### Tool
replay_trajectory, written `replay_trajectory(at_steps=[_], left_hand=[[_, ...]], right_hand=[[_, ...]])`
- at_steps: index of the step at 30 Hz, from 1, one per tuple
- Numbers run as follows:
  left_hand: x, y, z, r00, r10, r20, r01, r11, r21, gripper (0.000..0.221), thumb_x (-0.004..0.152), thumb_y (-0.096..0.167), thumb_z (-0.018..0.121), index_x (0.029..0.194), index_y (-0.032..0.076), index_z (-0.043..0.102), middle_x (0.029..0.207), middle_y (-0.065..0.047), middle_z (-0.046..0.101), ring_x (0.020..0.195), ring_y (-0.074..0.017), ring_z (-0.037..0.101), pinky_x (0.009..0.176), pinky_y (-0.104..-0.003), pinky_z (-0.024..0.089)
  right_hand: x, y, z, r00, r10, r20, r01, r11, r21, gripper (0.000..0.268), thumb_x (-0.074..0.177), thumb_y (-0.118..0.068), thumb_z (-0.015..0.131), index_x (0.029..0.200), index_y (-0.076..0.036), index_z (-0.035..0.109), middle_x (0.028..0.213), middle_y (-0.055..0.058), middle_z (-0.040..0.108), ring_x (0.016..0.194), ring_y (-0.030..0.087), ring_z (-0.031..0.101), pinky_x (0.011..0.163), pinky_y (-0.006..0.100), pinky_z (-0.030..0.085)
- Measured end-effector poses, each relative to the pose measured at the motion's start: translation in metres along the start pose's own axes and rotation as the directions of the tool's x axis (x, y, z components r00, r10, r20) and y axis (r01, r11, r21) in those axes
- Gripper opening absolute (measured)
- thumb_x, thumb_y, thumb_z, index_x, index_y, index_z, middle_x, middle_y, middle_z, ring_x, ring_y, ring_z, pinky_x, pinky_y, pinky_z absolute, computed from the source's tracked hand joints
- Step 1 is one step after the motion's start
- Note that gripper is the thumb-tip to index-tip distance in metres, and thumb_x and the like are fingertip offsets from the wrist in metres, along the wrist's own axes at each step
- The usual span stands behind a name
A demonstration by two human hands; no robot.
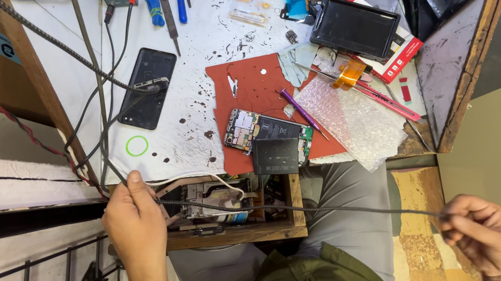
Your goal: The person connects a charging cable to a phone circuit board, picks up a screen assembly, and attaches the motherboard to the back of the screen. They then position a battery onto the frame and connect internal cables.
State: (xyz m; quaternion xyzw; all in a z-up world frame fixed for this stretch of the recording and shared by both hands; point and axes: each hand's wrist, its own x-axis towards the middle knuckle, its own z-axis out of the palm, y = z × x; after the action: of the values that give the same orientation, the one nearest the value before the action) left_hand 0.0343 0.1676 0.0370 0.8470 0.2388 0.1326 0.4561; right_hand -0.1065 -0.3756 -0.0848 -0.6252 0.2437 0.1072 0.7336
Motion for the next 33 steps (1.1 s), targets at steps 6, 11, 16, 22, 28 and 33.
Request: replay_trajectory(at_steps=[6,11,16,22,28,33], left_hand=[[0.003,-0.008,-0.003,0.994,0.098,-0.053,-0.066,0.900,0.430,0.048,0.112,0.036,0.051,0.081,0.002,0.064,0.067,-0.019,0.064,0.063,-0.0411,0.062,0.060,-0.050,0.046],[-0.010,0.012,0.004,0.978,0.188,-0.095,-0.112,0.845,0.523,0.031,0.104,0.033,0.065,0.105,0.002,0.064,0.078,-0.018,0.069,0.073,-0.0418,0.064,0.065,-0.051,0.046],[-0.035,0.039,0.046,0.794,0.605,-0.056,-0.594,0.792,0.139,0.022,0.095,0.014,0.081,0.108,0.008,0.064,0.099,-0.008,0.065,0.092,-0.0265,0.061,0.082,-0.038,0.048],[-0.052,0.073,0.130,0.740,0.591,0.321,-0.613,0.789,-0.040,0.035,0.084,0.024,0.082,0.112,0.007,0.068,0.114,-0.010,0.066,0.115,-0.0321,0.057,0.100,-0.047,0.043],[-0.046,0.082,0.157,0.824,0.411,0.390,-0.501,0.850,0.162,0.068,0.079,0.032,0.083,0.134,0.006,0.052,0.127,-0.015,0.055,0.125,-0.0346,0.046,0.108,-0.054,0.028],[-0.044,0.084,0.157,0.828,0.386,0.407,-0.499,0.838,0.222,0.084,0.075,0.034,0.085,0.143,0.006,0.043,0.132,-0.017,0.050,0.127,-0.0356,0.043,0.107,-0.052,0.027]], right_hand=[[0.010,0.027,0.013,0.879,-0.450,0.156,0.046,0.405,0.913,0.013,0.093,-0.006,0.076,0.098,0.004,0.071,0.077,0.010,0.064,0.063,0.008,0.057,0.061,0.019,0.052],[-0.001,-0.029,0.095,0.926,-0.376,0.027,0.218,0.594,0.774,0.014,0.082,-0.019,0.081,0.090,-0.010,0.074,0.091,0.005,0.067,0.084,0.014,0.059,0.077,0.027,0.051],[0.018,-0.068,0.154,0.963,-0.261,0.072,0.221,0.911,0.349,0.026,0.093,-0.007,0.071,0.119,-0.001,0.072,0.081,0.009,0.071,0.066,0.014,0.058,0.066,0.026,0.049],[0.030,-0.095,0.222,0.890,-0.454,-0.038,0.397,0.814,-0.425,0.021,0.088,-0.009,0.076,0.106,0.000,0.076,0.088,0.009,0.079,0.074,0.010,0.069,0.070,0.025,0.054],[0.029,-0.121,0.239,0.756,-0.653,0.042,0.471,0.499,-0.728,0.016,0.081,-0.010,0.081,0.096,-0.005,0.078,0.088,0.010,0.076,0.077,0.022,0.071,0.072,0.033,0.054],[0.040,-0.121,0.237,0.642,-0.750,0.157,0.578,0.340,-0.742,0.014,0.082,-0.008,0.080,0.096,-0.005,0.077,0.092,0.009,0.074,0.089,0.028,0.066,0.082,0.038,0.052]])
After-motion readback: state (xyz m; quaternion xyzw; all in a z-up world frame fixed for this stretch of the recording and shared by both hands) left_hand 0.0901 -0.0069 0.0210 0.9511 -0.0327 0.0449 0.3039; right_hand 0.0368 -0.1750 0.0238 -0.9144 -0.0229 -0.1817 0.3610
